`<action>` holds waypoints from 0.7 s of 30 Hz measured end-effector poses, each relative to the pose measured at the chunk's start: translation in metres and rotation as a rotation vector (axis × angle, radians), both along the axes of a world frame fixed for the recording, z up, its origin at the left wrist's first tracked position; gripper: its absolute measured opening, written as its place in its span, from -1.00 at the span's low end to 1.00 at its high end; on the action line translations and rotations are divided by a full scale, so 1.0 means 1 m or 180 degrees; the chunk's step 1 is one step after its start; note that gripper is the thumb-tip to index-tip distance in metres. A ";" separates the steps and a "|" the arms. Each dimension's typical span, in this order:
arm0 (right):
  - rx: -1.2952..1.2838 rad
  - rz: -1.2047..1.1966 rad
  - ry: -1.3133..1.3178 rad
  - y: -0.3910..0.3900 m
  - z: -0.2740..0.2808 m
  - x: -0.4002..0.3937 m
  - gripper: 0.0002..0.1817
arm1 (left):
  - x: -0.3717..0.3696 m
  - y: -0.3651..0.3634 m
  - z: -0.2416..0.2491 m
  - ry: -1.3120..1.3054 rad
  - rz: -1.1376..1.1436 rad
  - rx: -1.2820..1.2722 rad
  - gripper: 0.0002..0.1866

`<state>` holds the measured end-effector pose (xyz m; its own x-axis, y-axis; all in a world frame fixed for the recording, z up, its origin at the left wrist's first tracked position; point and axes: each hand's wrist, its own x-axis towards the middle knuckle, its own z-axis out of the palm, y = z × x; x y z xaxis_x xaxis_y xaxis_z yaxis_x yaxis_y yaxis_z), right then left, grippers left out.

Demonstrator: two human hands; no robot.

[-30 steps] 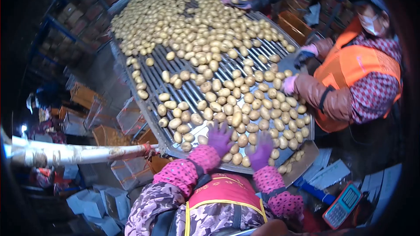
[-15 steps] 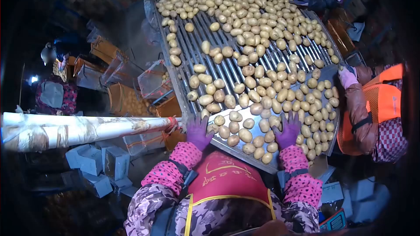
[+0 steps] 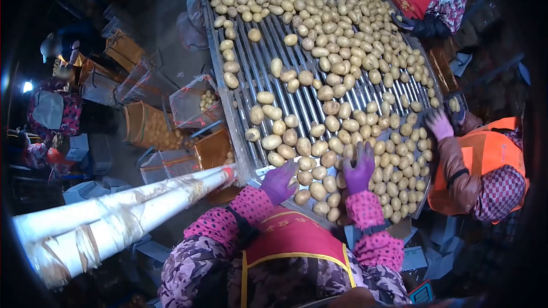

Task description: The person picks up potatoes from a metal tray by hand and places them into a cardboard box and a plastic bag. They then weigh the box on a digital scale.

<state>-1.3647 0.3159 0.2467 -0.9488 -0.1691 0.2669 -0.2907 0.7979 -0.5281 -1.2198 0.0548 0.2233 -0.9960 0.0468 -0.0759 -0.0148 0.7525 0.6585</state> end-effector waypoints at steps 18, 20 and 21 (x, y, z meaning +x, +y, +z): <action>0.2331 0.1745 -0.1222 -0.172 -0.011 -0.126 -0.81 | -0.029 -0.006 0.030 -0.1040 0.0945 0.0958 -0.52; 0.2430 0.1840 -0.1051 -0.168 -0.022 -0.127 -0.79 | -0.031 -0.005 0.032 -0.0997 0.1055 0.1619 -0.54; 0.2191 0.1910 -0.1009 -0.157 -0.026 -0.131 -0.79 | -0.035 -0.007 0.033 -0.0981 0.1031 0.1892 -0.52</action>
